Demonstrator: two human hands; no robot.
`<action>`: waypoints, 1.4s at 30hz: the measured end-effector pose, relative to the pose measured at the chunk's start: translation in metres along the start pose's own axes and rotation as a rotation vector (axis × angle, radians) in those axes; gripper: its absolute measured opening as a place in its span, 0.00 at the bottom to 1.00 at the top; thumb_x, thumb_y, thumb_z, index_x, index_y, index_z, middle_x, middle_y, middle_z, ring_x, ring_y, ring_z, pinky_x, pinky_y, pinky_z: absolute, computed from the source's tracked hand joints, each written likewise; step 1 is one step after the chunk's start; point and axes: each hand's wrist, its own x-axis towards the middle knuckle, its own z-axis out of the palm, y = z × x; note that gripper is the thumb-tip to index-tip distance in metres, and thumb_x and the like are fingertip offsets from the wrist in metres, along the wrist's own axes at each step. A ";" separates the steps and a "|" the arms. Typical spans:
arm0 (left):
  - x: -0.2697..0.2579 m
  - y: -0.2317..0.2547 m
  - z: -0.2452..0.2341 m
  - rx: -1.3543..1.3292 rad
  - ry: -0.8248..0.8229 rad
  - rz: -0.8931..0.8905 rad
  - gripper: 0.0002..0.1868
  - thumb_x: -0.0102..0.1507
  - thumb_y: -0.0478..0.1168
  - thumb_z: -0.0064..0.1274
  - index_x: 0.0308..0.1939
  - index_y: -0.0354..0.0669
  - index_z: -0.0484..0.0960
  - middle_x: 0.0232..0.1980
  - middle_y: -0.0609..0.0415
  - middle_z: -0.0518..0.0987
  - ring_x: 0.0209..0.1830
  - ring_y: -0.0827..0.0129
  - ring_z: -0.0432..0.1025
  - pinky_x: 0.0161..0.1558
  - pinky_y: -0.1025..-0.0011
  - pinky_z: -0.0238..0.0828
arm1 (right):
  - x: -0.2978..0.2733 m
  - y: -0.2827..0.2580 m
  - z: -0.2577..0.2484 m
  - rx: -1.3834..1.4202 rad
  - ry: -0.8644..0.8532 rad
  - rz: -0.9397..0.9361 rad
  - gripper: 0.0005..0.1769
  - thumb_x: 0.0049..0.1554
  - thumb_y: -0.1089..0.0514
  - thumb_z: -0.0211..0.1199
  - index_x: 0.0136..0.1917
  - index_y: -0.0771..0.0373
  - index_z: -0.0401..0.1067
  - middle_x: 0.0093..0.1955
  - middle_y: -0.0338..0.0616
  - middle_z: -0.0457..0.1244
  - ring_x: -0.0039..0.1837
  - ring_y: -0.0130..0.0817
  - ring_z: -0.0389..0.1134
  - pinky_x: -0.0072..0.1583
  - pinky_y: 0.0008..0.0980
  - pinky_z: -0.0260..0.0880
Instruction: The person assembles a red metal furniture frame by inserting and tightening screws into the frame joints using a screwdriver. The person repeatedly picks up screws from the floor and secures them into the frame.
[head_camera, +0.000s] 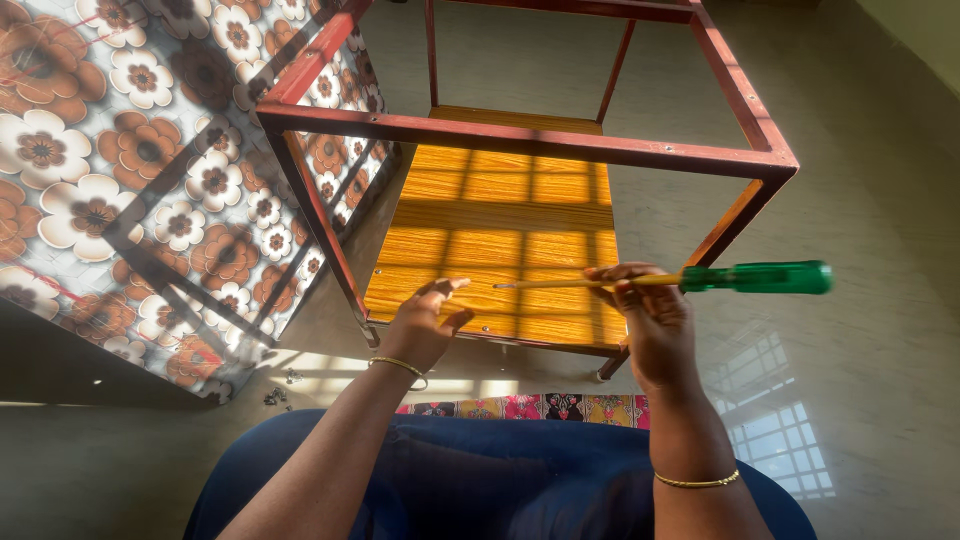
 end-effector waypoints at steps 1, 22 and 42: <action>-0.002 0.001 -0.008 -0.021 0.085 0.023 0.24 0.63 0.43 0.60 0.63 0.46 0.77 0.65 0.47 0.77 0.65 0.53 0.71 0.63 0.62 0.66 | -0.001 -0.009 -0.006 0.059 0.018 -0.040 0.05 0.68 0.63 0.56 0.57 0.58 0.70 0.57 0.46 0.68 0.65 0.44 0.71 0.71 0.49 0.72; 0.015 0.135 -0.121 0.341 0.619 0.461 0.25 0.60 0.32 0.57 0.63 0.41 0.74 0.72 0.42 0.61 0.73 0.48 0.55 0.74 0.52 0.54 | 0.079 -0.176 0.013 -1.525 0.223 -0.224 0.10 0.67 0.54 0.62 0.61 0.55 0.77 0.46 0.46 0.68 0.47 0.43 0.70 0.47 0.42 0.67; 0.034 0.123 -0.117 0.571 0.278 0.130 0.58 0.59 0.41 0.59 0.80 0.41 0.31 0.83 0.42 0.25 0.84 0.43 0.25 0.77 0.55 0.45 | 0.109 -0.156 -0.019 -1.411 -0.123 -0.265 0.06 0.59 0.62 0.57 0.48 0.62 0.74 0.51 0.44 0.68 0.60 0.45 0.67 0.60 0.44 0.68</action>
